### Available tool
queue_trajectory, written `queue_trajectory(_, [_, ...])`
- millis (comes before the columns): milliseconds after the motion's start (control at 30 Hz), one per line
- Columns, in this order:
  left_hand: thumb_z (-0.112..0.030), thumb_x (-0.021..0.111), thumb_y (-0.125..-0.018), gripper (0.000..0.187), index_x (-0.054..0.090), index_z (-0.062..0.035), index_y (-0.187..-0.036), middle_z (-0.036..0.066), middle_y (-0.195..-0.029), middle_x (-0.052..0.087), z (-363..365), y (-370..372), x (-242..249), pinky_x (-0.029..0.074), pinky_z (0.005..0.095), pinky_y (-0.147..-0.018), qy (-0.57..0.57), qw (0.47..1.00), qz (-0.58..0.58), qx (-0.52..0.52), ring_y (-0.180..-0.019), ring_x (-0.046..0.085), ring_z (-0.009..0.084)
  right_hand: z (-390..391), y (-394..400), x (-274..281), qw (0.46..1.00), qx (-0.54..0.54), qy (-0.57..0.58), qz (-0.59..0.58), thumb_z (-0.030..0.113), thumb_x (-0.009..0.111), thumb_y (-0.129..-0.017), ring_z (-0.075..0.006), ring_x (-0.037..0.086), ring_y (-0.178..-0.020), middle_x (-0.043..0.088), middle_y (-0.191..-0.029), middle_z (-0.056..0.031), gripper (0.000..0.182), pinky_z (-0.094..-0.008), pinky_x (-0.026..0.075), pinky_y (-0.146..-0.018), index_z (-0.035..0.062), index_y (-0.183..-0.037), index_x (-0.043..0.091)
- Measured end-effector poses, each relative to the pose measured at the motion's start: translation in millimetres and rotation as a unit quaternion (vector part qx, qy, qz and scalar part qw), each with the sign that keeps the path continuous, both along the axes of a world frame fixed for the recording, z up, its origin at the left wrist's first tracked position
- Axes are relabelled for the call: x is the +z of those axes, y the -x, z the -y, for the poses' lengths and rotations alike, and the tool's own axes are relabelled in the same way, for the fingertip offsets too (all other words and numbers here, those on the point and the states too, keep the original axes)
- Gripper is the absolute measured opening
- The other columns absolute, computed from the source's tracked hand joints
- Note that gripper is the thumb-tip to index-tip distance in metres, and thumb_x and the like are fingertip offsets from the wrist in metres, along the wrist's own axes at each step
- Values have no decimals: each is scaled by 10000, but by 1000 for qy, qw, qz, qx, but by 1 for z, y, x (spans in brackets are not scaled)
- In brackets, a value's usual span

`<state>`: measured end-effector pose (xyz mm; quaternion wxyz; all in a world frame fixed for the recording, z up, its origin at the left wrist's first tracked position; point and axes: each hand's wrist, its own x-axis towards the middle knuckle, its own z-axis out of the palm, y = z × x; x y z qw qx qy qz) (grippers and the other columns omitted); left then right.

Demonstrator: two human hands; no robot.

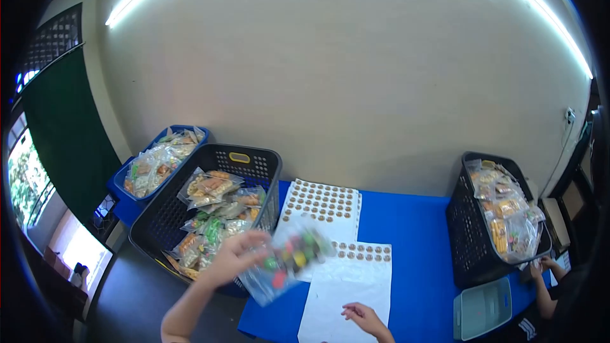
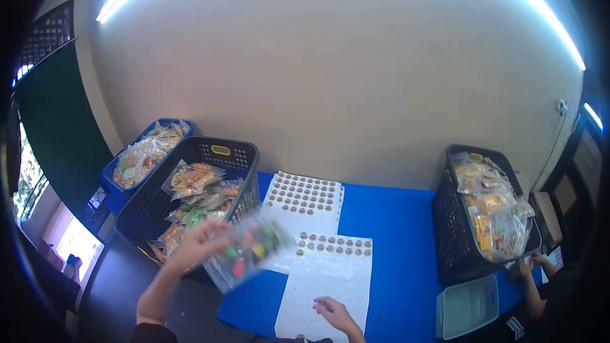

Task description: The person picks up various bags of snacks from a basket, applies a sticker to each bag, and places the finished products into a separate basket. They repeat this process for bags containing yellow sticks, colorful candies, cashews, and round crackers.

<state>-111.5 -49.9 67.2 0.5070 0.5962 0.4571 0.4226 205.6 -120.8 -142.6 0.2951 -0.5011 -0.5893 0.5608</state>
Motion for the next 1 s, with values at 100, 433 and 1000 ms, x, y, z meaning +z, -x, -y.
queue_trajectory(100, [-146, 605, -798, 341, 519, -49, -1113, 59, -924, 621, 34, -47, -61, 485, 220, -658, 89, 988, -71, -108, -796, 592, 104, -9, -20, 8, 935, -54, 195, -292, 226, 344, -922, -193, 570, -868, 597, -954, -139, 357, -302, 420, -830, -41, -1128, 460])
queue_trajectory(433, [-302, 537, -832, 602, 248, -37, -1289, 189, -1226, 416, 29, -103, -148, 467, 294, -814, 166, 886, 410, -135, -1009, 523, 221, 15, -45, 20, 897, -194, 203, -341, 207, 427, -900, -160, 542, -934, 550, -1053, -103, 334, -284, 430, -812, -52, -1107, 470])
queue_trajectory(1000, [-163, 522, -858, 272, 435, -45, -1088, 97, -982, 553, 69, -84, -180, 464, 305, -765, 151, 925, 257, 235, -887, 552, 167, -64, 33, -138, 949, -81, 187, -242, 124, 468, -854, -145, 584, -733, 604, -863, -103, 196, -241, 476, -650, 1, -995, 526])
